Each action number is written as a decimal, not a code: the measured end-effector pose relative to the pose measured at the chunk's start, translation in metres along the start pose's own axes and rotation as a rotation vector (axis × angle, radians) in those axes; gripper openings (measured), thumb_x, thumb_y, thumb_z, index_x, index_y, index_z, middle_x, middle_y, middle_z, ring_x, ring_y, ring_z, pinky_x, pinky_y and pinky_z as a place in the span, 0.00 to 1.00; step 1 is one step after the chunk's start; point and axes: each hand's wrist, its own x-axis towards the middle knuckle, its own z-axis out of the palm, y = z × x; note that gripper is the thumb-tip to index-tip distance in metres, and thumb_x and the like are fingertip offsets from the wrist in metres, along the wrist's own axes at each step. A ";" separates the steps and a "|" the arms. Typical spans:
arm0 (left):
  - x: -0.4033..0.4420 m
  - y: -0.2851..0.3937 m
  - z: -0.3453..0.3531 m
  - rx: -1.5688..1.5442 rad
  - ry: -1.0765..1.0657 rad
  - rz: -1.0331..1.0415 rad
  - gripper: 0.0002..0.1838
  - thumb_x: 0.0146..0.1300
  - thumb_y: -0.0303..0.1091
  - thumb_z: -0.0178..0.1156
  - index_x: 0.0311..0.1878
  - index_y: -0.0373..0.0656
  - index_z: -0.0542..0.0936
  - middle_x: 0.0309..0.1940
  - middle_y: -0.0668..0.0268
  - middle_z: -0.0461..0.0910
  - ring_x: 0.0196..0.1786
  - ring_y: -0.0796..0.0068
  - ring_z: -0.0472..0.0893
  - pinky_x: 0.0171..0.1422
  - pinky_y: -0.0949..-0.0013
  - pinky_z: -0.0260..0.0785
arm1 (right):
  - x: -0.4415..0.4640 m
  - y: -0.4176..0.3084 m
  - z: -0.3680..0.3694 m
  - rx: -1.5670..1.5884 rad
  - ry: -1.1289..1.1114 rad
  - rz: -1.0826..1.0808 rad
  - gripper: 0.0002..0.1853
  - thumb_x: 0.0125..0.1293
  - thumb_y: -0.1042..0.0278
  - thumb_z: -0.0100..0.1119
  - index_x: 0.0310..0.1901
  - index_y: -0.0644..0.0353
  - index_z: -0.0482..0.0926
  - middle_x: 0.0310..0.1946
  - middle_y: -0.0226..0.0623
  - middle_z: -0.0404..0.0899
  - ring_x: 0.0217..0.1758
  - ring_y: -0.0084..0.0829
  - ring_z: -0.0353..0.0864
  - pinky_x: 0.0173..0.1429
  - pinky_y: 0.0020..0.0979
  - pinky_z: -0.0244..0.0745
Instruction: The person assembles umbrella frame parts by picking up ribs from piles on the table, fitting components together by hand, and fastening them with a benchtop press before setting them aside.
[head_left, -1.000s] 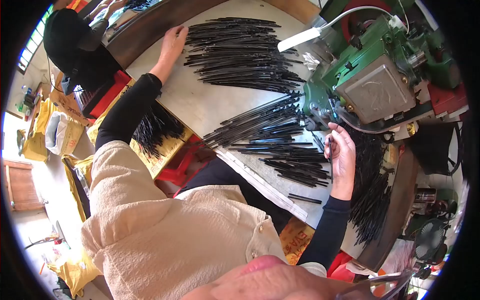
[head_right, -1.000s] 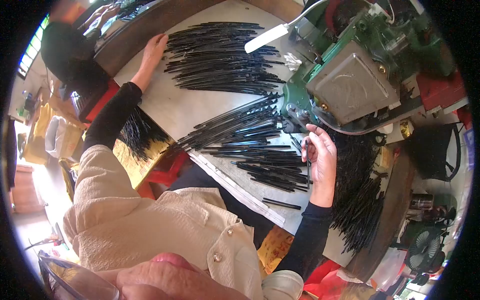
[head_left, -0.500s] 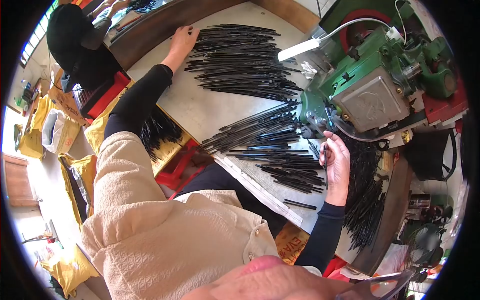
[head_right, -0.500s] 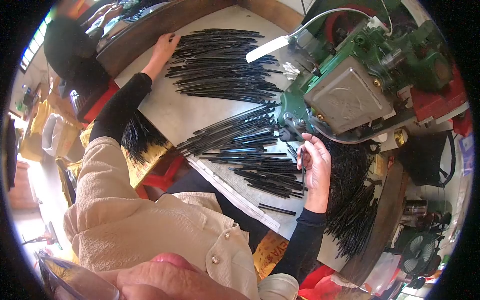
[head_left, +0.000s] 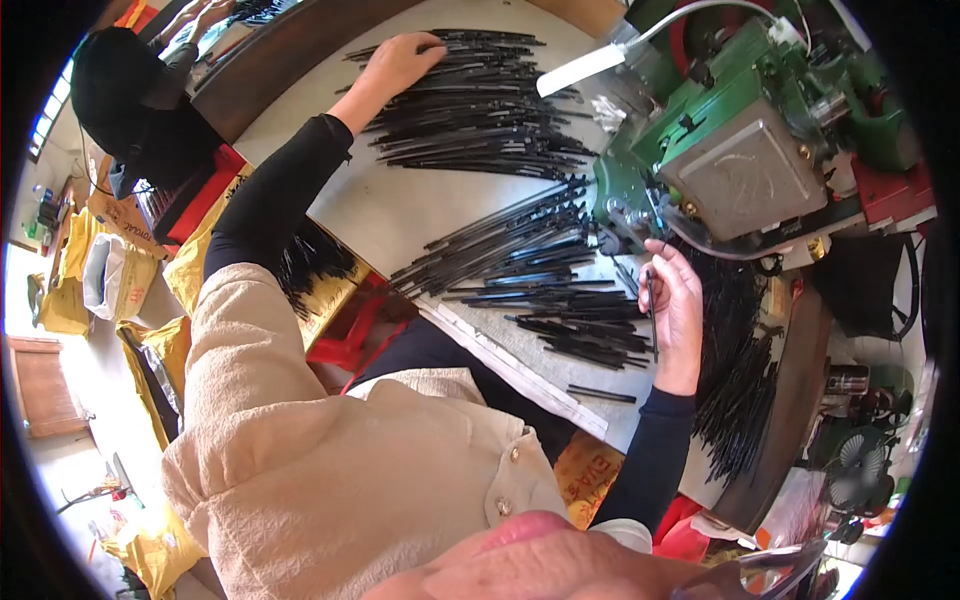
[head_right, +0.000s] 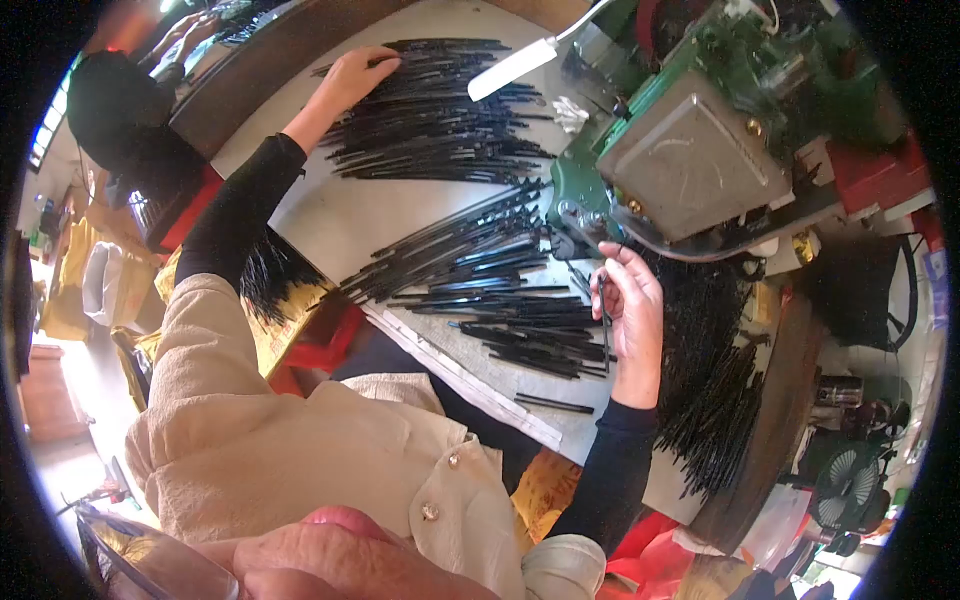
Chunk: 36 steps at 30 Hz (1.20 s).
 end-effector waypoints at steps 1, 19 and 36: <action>-0.005 0.017 0.001 -0.013 -0.027 0.064 0.16 0.59 0.42 0.55 0.44 0.40 0.78 0.44 0.58 0.78 0.47 0.59 0.76 0.53 0.66 0.66 | -0.001 -0.001 0.001 0.010 0.012 -0.001 0.11 0.63 0.69 0.50 0.45 0.64 0.71 0.23 0.29 0.74 0.21 0.15 0.72 0.20 0.16 0.66; -0.044 0.093 0.026 0.056 0.047 0.386 0.13 0.60 0.38 0.55 0.41 0.39 0.79 0.43 0.59 0.74 0.48 0.59 0.74 0.53 0.63 0.66 | -0.004 -0.002 0.003 -0.026 0.022 -0.009 0.12 0.62 0.67 0.51 0.45 0.63 0.73 0.23 0.29 0.74 0.18 0.14 0.70 0.21 0.15 0.64; -0.059 0.128 0.028 0.209 -0.103 0.634 0.07 0.55 0.34 0.57 0.33 0.42 0.80 0.30 0.67 0.76 0.36 0.66 0.77 0.45 0.66 0.68 | -0.013 -0.007 0.000 -0.128 -0.014 0.026 0.14 0.62 0.66 0.50 0.46 0.64 0.72 0.24 0.29 0.74 0.19 0.15 0.70 0.21 0.16 0.65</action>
